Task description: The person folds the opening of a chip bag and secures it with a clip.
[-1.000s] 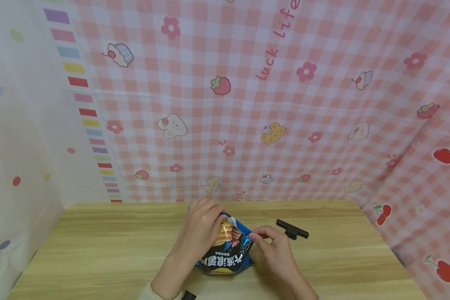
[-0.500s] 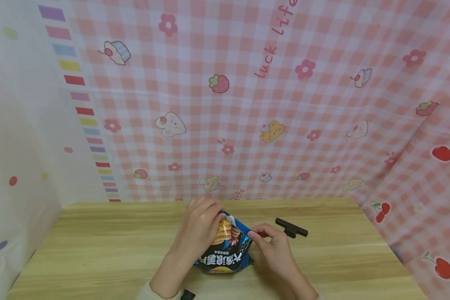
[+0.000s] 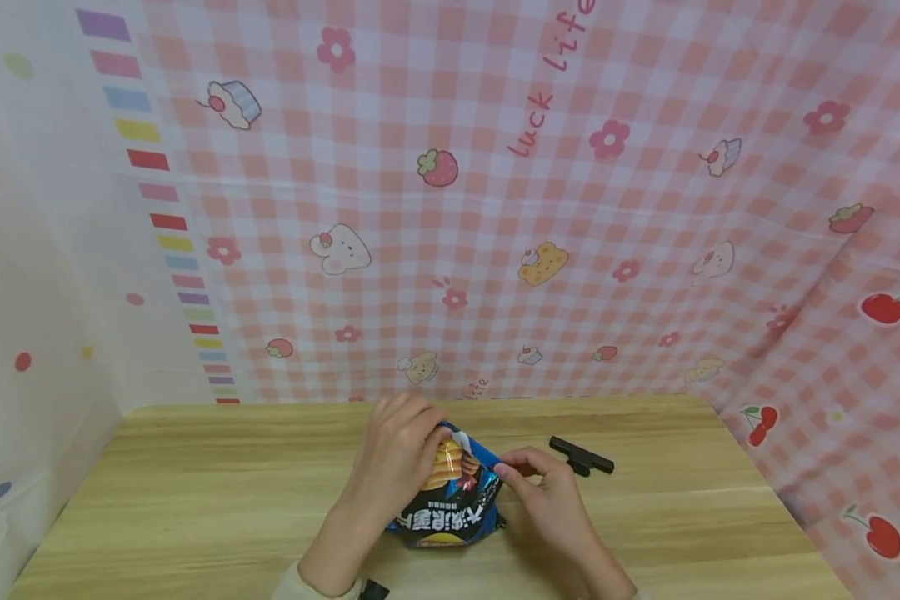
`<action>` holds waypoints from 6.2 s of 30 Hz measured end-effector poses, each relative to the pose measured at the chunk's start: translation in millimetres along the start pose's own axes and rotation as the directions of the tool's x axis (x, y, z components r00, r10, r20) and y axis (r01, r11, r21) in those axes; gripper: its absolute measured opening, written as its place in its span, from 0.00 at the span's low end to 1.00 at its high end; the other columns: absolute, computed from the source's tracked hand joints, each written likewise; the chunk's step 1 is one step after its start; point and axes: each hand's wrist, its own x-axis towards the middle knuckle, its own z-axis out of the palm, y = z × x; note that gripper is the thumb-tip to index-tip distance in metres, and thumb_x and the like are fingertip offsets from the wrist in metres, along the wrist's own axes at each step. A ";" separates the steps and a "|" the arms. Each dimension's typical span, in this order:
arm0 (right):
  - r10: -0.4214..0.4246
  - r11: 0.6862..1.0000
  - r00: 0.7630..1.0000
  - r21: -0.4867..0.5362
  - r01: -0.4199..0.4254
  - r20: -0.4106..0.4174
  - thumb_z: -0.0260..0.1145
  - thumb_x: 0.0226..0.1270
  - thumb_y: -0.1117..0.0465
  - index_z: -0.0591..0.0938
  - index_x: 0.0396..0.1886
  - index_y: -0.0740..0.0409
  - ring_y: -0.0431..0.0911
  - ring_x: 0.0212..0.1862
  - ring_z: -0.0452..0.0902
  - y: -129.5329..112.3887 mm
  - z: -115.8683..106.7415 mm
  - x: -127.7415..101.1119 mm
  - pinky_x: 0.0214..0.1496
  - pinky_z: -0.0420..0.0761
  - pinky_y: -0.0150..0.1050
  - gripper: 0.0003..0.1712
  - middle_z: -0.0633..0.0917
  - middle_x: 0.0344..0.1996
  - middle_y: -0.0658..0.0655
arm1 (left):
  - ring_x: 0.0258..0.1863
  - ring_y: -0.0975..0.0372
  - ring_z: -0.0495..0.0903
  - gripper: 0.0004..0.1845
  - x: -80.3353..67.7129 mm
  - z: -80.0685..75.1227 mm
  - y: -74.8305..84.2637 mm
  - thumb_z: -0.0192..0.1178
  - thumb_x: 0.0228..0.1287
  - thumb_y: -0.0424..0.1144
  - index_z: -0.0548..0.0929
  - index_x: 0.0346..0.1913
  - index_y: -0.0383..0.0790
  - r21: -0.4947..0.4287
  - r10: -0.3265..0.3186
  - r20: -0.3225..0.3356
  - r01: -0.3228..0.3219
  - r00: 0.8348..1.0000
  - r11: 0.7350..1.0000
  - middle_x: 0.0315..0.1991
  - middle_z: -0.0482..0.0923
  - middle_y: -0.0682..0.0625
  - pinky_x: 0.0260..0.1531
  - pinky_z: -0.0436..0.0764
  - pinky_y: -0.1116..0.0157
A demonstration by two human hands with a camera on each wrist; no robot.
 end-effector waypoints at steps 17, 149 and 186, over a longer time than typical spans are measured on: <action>-0.271 0.895 0.961 -0.355 0.271 0.053 0.76 0.68 0.62 0.89 0.47 0.54 0.47 0.46 0.85 16.5 -46.9 20.9 0.47 0.85 0.52 0.10 0.89 0.43 0.51 | 0.39 0.58 0.82 0.09 -0.4 -0.2 0.3 0.80 0.54 0.31 0.91 0.36 0.40 0.007 0.003 -0.006 -0.002 1.000 1.000 0.35 0.87 0.52 0.41 0.78 0.62; -0.286 0.942 0.958 -0.189 0.278 -0.019 0.76 0.64 0.71 0.88 0.41 0.58 0.42 0.34 0.83 5.7 -56.4 27.4 0.32 0.84 0.38 0.09 0.87 0.35 0.51 | 0.41 0.59 0.81 0.07 -0.9 -2.6 0.1 0.79 0.57 0.31 0.91 0.38 0.41 -0.001 -0.001 0.018 0.001 1.000 1.000 0.36 0.86 0.54 0.39 0.75 0.62; -0.606 0.784 0.795 -0.163 0.598 0.004 0.76 0.55 0.78 0.86 0.41 0.55 0.43 0.38 0.75 -7.7 -19.7 24.9 0.44 0.74 0.28 0.19 0.82 0.33 0.46 | 0.39 0.59 0.81 0.07 -1.0 -2.7 0.0 0.79 0.57 0.31 0.91 0.37 0.41 0.013 -0.004 0.032 0.004 0.999 1.000 0.36 0.86 0.54 0.38 0.75 0.64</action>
